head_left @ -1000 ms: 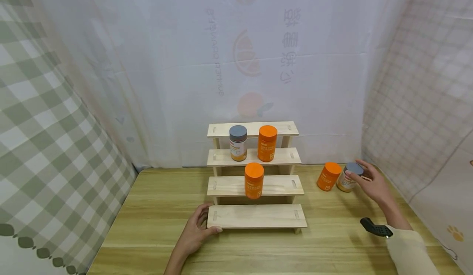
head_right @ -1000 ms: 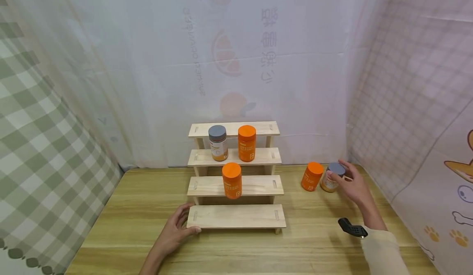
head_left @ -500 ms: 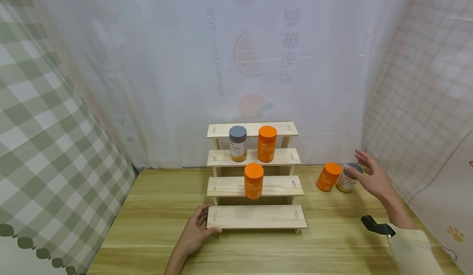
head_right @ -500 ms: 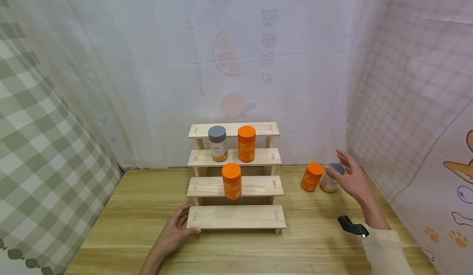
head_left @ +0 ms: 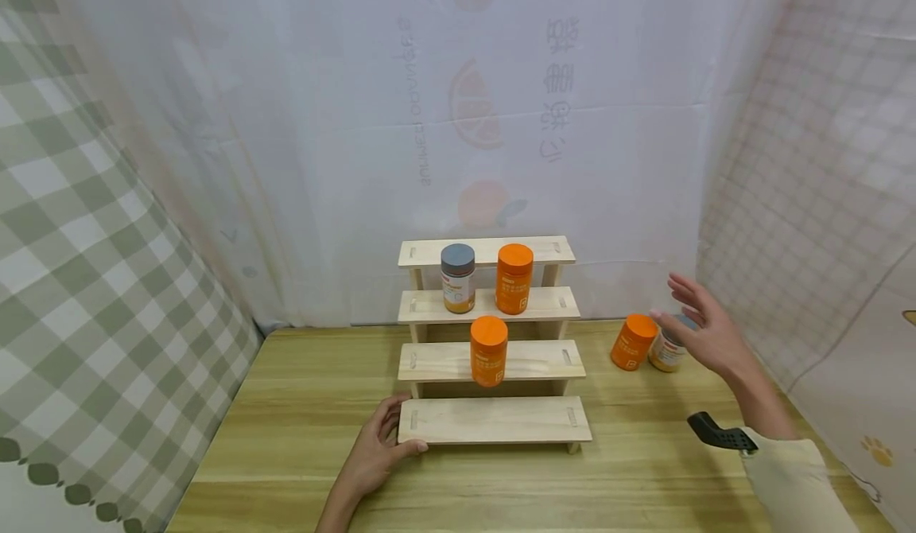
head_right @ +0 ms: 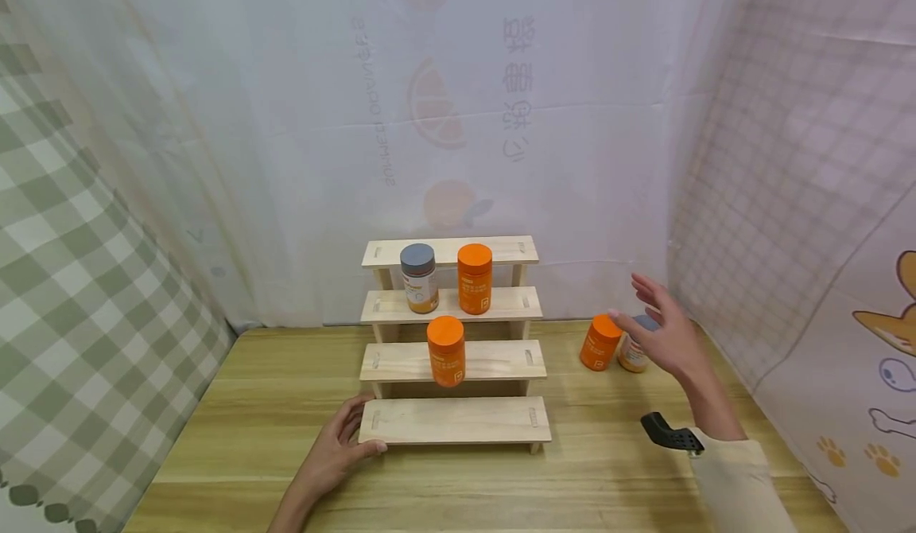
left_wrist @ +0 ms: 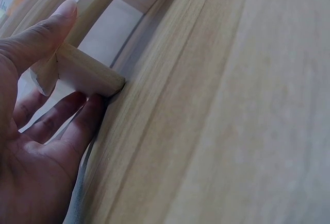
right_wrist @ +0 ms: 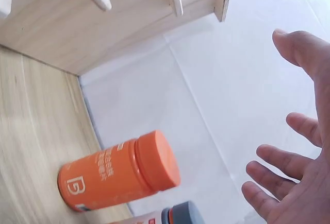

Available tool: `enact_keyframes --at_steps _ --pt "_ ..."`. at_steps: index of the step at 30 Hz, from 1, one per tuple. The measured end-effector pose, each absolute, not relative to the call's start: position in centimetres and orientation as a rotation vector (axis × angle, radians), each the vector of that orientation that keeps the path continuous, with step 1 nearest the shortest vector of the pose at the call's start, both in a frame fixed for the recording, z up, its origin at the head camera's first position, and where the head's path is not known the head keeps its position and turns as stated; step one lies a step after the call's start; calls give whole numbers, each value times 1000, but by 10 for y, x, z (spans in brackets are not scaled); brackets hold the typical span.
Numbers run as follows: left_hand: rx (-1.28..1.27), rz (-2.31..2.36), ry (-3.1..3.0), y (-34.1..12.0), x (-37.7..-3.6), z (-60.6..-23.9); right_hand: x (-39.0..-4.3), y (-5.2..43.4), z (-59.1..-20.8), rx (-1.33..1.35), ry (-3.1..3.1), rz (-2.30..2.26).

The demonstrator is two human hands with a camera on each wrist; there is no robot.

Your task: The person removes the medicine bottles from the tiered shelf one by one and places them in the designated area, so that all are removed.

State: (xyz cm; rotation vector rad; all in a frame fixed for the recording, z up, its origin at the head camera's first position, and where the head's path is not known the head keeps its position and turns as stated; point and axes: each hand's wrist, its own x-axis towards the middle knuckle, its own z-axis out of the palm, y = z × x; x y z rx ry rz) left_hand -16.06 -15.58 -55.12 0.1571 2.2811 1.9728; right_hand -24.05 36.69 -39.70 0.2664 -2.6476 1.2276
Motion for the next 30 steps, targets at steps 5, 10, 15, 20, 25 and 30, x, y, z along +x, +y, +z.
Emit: enact_keyframes --at_steps 5,10,15,20,25,30 --pt "170 2021 2233 -155 -160 -550 -240 355 -389 290 -2643 1255" --pt "177 2036 2212 -156 -161 -552 -241 341 -385 357 -2618 1308" --pt "181 2001 2244 -156 -162 -554 -243 325 -382 425 -2583 1292" --pt "166 1987 2262 -156 -162 -554 -245 311 -380 481 -2561 1315" --pt "162 1995 2261 -156 -162 -554 -246 299 -376 544 -2538 1342" --pt "188 2001 2261 -156 -161 -555 -247 286 -372 591 -2527 1368"
